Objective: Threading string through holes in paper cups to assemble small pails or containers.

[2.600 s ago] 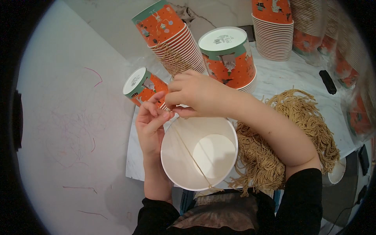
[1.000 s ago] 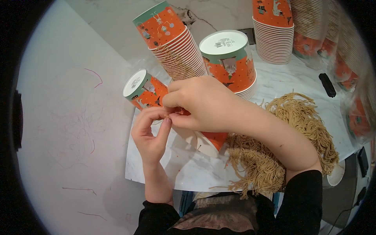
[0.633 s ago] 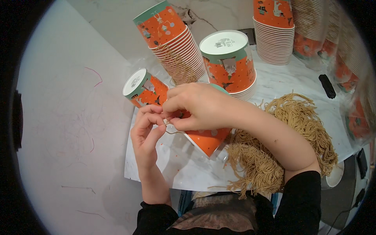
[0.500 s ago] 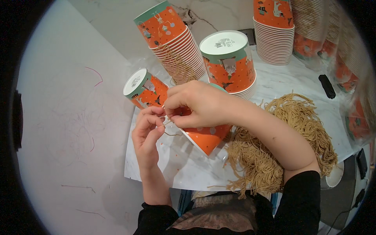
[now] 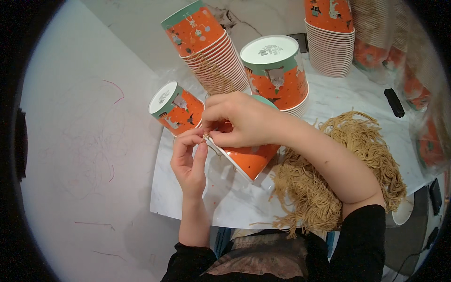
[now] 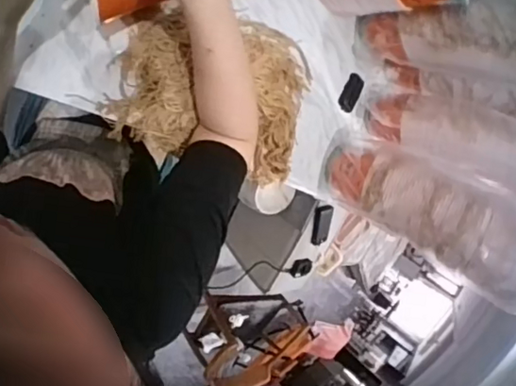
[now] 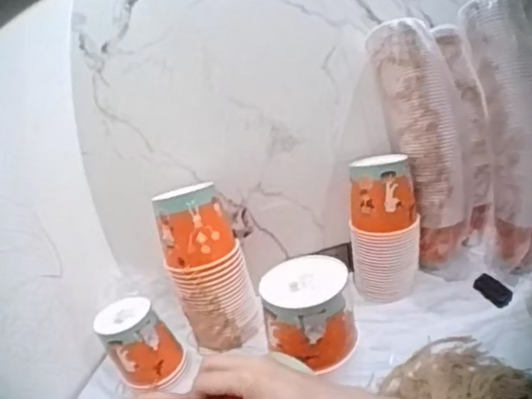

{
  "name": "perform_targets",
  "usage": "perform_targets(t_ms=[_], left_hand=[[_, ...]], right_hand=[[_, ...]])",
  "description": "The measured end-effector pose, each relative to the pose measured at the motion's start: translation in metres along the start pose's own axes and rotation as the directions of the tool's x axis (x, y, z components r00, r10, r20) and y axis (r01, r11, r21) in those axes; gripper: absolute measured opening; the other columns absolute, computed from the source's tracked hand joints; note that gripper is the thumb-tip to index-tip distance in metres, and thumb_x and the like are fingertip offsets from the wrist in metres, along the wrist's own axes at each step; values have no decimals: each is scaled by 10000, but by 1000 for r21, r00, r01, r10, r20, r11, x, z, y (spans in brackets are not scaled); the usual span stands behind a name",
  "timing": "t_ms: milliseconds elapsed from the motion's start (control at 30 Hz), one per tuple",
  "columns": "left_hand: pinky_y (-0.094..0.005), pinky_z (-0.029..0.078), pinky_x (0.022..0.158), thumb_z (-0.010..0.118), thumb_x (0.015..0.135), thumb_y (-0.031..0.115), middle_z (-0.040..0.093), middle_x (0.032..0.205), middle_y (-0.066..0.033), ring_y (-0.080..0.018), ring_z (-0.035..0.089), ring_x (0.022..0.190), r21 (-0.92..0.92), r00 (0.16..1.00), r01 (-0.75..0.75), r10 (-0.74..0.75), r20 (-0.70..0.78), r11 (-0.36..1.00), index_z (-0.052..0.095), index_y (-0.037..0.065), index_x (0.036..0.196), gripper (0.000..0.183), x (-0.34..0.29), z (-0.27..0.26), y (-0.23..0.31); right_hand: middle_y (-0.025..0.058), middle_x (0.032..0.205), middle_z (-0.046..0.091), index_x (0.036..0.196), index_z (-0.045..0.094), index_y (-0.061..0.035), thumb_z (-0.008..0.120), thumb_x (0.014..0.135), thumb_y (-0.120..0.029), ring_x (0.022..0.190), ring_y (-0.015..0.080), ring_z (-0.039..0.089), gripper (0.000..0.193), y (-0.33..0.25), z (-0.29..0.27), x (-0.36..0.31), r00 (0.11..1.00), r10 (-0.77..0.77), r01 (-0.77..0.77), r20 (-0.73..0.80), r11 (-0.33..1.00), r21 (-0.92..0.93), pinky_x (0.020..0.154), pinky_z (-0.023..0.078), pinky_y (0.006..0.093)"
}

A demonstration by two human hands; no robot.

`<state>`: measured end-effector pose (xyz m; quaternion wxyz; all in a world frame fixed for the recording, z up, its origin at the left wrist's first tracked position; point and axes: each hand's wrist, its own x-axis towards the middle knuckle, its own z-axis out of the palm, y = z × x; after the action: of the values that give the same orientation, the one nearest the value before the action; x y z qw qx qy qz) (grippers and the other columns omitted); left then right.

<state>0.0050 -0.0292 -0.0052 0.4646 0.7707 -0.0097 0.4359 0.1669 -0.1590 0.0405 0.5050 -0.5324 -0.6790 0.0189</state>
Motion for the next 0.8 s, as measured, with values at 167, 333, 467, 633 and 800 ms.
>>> perform_targets(t_ms=[167, 333, 467, 633, 800], left_hand=[[-356, 451, 971, 682, 883, 23, 677, 1129, -141, -232, 619, 1069, 4, 1000, 5, -5, -6, 1000, 643, 6, 964, 91, -1, -2, -1], [-352, 480, 994, 620, 915, -68, 607, 1178, -132, -206, 610, 1106, 51, 993, -75, 70, 96, 996, 611, -19, 1028, 123, -1, -5, -6], [-350, 482, 990, 618, 917, -67, 607, 1177, -132, -204, 606, 1105, 65, 994, -75, 69, 86, 995, 609, -19, 1023, 118, -1, -5, -3], [-357, 454, 970, 674, 879, 19, 658, 1147, -145, -231, 609, 1074, -128, 998, 58, -61, -23, 990, 625, 7, 934, 74, -3, 2, 3], [-375, 405, 1048, 575, 911, 38, 586, 1244, -133, -207, 550, 1152, -65, 997, 34, -29, 74, 997, 592, 2, 933, 45, -4, -6, 3]], right_hand=[[84, 852, 603, 855, 658, 12, 696, 800, -68, 752, 203, 623, 104, -1, 1, 2, 1000, 8, -9, 20, 999, 40, 663, 498, 306], [77, 849, 595, 840, 648, 12, 701, 799, -64, 749, 186, 608, 101, 2, -2, 1, 999, 2, -3, 36, 1000, 25, 659, 486, 298], [72, 854, 595, 826, 647, 10, 704, 802, -65, 752, 190, 607, 97, 1, 1, 1, 999, -7, 5, 40, 998, 59, 666, 486, 299], [70, 854, 595, 818, 649, 7, 710, 797, -66, 759, 187, 607, 98, 2, 1, 1, 1000, 5, -7, 31, 997, 75, 679, 488, 297], [67, 853, 594, 820, 652, 2, 715, 780, -56, 764, 186, 605, 95, 0, 3, 0, 998, 50, -53, 46, 996, 66, 684, 491, 297]])
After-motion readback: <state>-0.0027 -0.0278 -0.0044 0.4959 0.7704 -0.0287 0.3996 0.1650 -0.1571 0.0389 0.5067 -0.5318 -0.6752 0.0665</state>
